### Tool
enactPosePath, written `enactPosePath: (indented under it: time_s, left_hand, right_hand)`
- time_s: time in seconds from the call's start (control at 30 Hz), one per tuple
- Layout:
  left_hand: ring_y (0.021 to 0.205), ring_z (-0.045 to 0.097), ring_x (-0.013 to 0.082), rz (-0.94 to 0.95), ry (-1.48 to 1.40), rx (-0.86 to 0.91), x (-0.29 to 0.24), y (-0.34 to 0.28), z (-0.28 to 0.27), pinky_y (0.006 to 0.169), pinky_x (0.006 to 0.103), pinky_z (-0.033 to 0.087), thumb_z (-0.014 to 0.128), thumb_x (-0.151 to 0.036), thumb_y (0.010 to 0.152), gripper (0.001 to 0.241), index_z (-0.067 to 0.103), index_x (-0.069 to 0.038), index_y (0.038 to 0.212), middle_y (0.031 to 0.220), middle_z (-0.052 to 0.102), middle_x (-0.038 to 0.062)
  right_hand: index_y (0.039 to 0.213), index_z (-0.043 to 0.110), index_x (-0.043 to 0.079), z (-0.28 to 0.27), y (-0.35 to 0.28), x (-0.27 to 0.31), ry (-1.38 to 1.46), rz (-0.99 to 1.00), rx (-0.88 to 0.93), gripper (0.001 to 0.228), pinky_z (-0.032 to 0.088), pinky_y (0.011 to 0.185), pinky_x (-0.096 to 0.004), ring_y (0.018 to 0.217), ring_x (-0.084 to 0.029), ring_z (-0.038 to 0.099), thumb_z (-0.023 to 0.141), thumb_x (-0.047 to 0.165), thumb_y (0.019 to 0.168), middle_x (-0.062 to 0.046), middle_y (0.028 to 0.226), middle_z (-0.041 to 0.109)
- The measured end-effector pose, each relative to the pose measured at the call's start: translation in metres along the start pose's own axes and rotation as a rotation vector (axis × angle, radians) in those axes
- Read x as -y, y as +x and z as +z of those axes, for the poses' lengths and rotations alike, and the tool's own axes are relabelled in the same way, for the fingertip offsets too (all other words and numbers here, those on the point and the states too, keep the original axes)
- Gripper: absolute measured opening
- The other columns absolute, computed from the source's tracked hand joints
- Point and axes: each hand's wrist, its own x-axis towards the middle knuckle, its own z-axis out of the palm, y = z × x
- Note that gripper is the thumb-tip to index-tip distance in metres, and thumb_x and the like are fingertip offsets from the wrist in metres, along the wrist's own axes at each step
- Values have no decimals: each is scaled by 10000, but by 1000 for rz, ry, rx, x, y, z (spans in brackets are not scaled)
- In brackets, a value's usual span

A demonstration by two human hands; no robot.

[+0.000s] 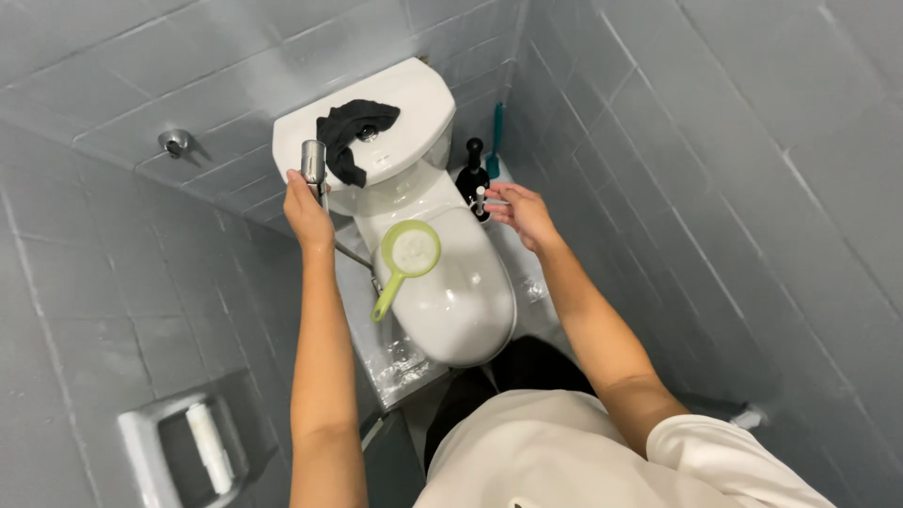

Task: Washing the bathroom walls and door using a bidet sprayer and a dipper.

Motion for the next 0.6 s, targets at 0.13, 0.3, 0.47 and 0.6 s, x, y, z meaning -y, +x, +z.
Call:
enactPosePath:
  time_s: [0.13, 0.3, 0.47, 0.6]
  left_hand:
    - [787, 658, 171, -4, 48, 110, 8, 7, -17, 755, 320, 522, 343, -552, 1107, 566, 673, -126, 932, 785, 706, 63]
    - [730, 511, 216, 47, 229, 281, -16, 25, -25, 691, 379, 430, 766, -353, 984, 327, 545, -119, 929, 734, 523, 62]
    - [687, 554, 238, 80, 320, 301, -60, 60, -10, 654, 354, 432, 816, -251, 899, 270, 576, -129, 889, 720, 582, 78]
    - [680, 569, 326, 176, 375, 297, -119, 69, 37, 622, 420, 438, 809, -201, 855, 258, 587, -74, 886, 713, 577, 204]
  right_hand:
    - [1288, 656, 97, 12, -16, 0, -11, -17, -14, 313, 616, 849, -309, 1048, -247, 760, 497, 233, 1056, -104, 1257, 730]
    - [1296, 663, 99, 8, 3, 10, -37, -119, 21, 302, 607, 870, -320, 1085, -245, 737, 521, 225, 1062, -108, 1269, 718]
    - [1319, 639, 74, 19, 51, 72, 5, -217, 103, 322, 591, 943, -334, 1138, -267, 720, 495, 229, 1075, -150, 1280, 705]
    - [1262, 654, 34, 68, 83, 168, 8, -301, 209, 331, 606, 957, -344, 1087, -252, 748, 475, 225, 1059, -179, 1207, 735]
